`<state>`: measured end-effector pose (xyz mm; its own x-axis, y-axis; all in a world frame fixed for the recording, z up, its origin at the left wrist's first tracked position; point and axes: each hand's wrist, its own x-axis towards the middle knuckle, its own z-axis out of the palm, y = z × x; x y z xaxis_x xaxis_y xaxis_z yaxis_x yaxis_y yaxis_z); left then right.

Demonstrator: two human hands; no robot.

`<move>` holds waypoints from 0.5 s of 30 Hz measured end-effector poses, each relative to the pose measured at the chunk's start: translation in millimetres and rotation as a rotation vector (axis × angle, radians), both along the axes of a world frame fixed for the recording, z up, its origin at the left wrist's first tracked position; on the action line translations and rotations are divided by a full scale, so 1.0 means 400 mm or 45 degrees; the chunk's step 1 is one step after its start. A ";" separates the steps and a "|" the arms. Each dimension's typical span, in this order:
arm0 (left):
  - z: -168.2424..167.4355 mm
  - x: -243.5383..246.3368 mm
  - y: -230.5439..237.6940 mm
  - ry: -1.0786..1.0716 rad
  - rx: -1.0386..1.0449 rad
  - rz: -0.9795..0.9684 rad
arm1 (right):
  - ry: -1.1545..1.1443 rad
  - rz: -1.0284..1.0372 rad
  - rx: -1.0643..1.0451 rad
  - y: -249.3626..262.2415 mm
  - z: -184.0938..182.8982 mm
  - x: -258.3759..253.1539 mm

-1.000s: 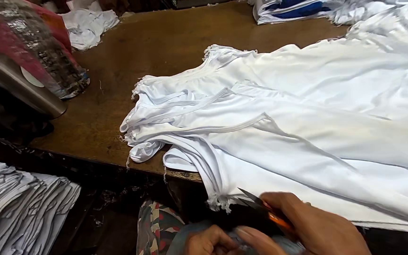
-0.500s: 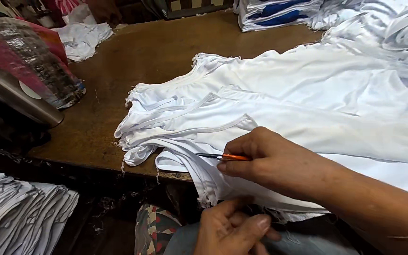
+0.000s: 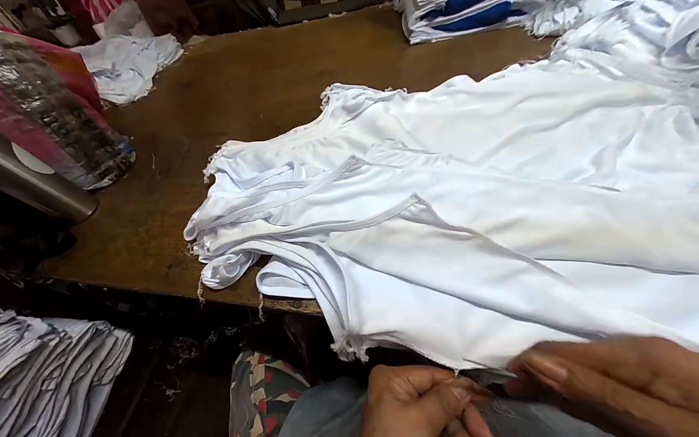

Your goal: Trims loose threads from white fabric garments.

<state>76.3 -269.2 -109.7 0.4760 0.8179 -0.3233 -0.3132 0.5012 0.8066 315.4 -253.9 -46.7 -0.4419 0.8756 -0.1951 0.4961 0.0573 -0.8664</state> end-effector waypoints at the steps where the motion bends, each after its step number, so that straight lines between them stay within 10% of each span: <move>1: -0.003 -0.002 -0.005 0.002 -0.004 -0.004 | -0.012 -0.015 -0.038 -0.022 -0.014 0.016; 15: -0.006 0.001 -0.017 0.041 0.082 -0.016 | 0.121 -0.145 -0.086 -0.042 -0.101 -0.032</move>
<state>76.5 -276.1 -112.2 0.4762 0.8317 -0.2856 -0.2805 0.4515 0.8471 302.5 -270.6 -87.1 -0.3597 0.9074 -0.2174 0.4118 -0.0546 -0.9096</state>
